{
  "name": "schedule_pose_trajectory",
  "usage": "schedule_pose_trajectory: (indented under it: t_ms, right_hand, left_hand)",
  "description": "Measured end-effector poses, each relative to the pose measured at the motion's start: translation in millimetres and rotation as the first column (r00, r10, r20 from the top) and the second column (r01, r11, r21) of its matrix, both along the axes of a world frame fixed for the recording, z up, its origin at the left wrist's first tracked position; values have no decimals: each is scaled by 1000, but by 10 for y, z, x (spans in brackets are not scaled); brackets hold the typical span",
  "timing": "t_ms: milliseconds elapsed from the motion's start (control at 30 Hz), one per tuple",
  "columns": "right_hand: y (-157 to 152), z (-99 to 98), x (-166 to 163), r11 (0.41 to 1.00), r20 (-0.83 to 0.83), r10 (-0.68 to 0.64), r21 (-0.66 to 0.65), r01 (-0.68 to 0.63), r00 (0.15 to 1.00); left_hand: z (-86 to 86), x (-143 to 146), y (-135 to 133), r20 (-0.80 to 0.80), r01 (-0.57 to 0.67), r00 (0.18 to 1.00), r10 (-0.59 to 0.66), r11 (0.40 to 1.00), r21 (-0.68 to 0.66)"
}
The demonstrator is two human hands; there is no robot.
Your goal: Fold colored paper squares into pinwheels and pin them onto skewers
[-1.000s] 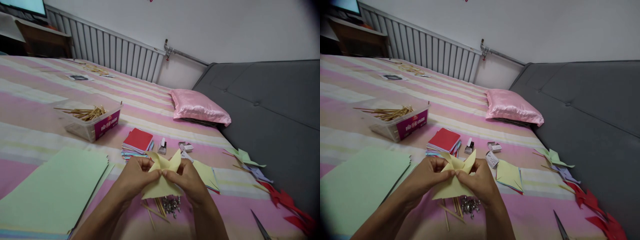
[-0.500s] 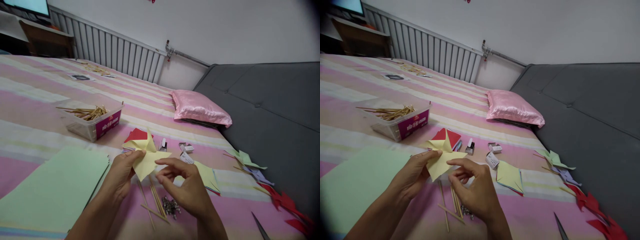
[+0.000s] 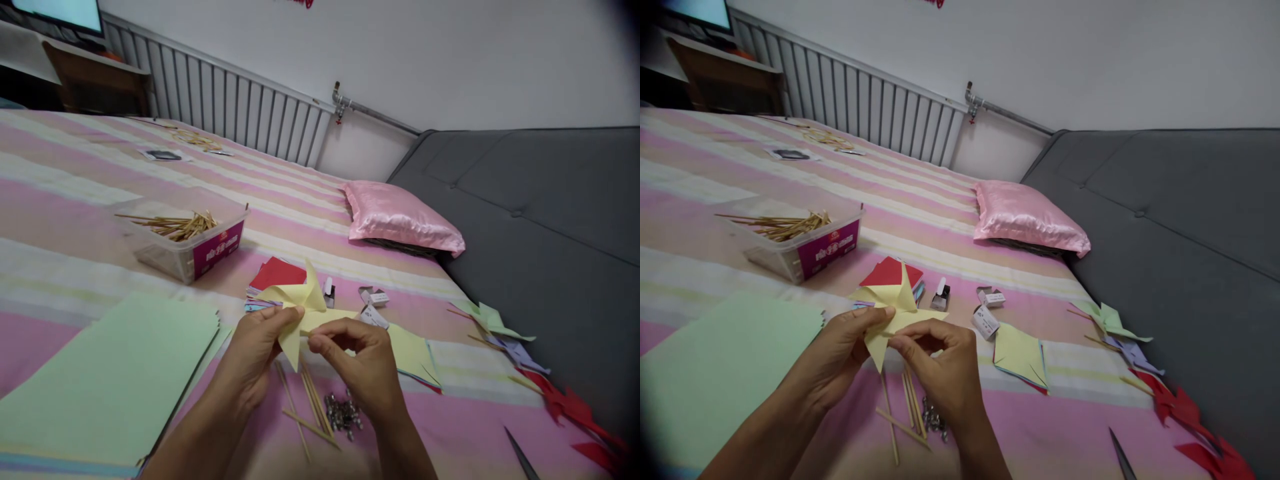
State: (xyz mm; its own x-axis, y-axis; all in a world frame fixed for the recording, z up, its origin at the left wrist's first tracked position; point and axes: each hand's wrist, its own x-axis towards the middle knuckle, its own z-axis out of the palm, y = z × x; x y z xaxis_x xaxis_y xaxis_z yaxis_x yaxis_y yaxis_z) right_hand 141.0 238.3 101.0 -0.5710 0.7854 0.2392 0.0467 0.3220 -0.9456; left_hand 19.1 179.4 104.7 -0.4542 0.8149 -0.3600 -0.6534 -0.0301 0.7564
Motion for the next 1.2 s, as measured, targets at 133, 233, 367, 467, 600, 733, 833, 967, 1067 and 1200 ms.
schedule_pose_trajectory:
  t_ms: [133,233,367,467,600,733,833,967,1067,1200]
  right_hand:
    - [11,-25,-19,994,-23,-60,-92,57,998]
    - [10,-53,-27,987,-8,-100,-128,99,995]
    - [7,-86,-34,981,1,-139,-138,138,990]
    - [6,-92,-43,975,6,-162,-154,161,987]
    - [2,-76,-60,968,-1,-184,-175,181,983]
    - [5,-69,-71,961,-6,-194,-200,189,981]
    - [13,-71,-68,962,-4,-189,-202,184,982]
    - [23,-69,-59,960,6,-195,-205,192,981]
    - [27,-70,-57,960,20,-191,-207,191,981]
    - [35,-78,-57,963,16,-191,-190,191,981]
  left_hand:
    - [-17,50,12,-60,-23,998,22,1000,-14]
    - [-44,71,21,-76,-29,997,28,1000,-12]
    - [-78,84,31,-141,-35,990,32,999,-22]
    - [-89,94,31,-207,-41,978,36,999,-18]
    - [-91,106,27,-273,-57,961,48,998,-25]
    - [-103,106,24,-320,-47,947,37,999,-24]
    - [-94,108,20,-348,-30,937,21,999,-19]
    - [-59,118,12,-364,-46,931,29,998,-37]
    - [-54,121,12,-373,-57,927,40,998,-35]
    - [-57,117,13,-395,-61,918,43,998,-32]
